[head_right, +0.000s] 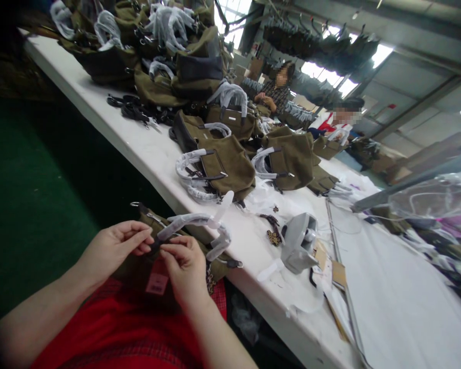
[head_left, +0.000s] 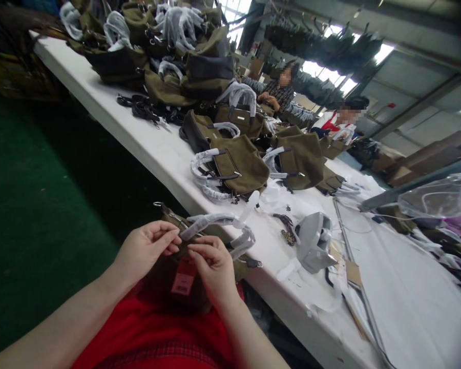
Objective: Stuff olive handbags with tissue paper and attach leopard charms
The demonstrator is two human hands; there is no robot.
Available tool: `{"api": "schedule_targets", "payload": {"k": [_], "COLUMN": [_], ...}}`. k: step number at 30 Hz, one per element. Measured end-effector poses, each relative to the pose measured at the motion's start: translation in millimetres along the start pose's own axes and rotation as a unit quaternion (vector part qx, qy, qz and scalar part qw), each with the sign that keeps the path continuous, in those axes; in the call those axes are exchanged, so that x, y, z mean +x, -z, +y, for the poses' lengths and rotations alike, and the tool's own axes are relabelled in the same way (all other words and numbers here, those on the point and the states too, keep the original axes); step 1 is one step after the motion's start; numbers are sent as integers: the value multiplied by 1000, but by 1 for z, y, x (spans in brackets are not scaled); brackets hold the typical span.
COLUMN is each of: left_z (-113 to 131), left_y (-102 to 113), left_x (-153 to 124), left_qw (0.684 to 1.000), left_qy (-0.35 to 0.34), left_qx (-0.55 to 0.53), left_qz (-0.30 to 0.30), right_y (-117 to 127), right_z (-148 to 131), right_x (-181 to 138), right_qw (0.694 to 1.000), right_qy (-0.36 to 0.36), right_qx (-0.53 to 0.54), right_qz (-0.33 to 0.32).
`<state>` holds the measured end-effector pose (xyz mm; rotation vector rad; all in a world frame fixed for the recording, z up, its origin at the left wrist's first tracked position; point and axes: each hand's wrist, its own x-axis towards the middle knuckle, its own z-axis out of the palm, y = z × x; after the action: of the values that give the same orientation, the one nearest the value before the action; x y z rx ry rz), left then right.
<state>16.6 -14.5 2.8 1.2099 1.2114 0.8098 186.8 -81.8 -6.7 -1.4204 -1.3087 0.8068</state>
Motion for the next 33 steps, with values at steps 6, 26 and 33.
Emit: {"api": "schedule_targets", "payload": {"k": [6,26,33], "left_z": [11,-10,5], "left_y": [-10,-4,15], "left_x": [17,-12,11], "left_qw": [964,998,997], "left_qy": [-123,-31,-49], "left_qx": [229,37,58], "left_qz": [54,39,4], "right_y": [0,-30,-38], "right_z": [16,39,47], "right_x": [20,38,50], "right_qw": [997,904,905], "right_qy": [-57,-240,-258], "right_qx": [-30,326,313], "right_qz": [36,-137,-130]}}
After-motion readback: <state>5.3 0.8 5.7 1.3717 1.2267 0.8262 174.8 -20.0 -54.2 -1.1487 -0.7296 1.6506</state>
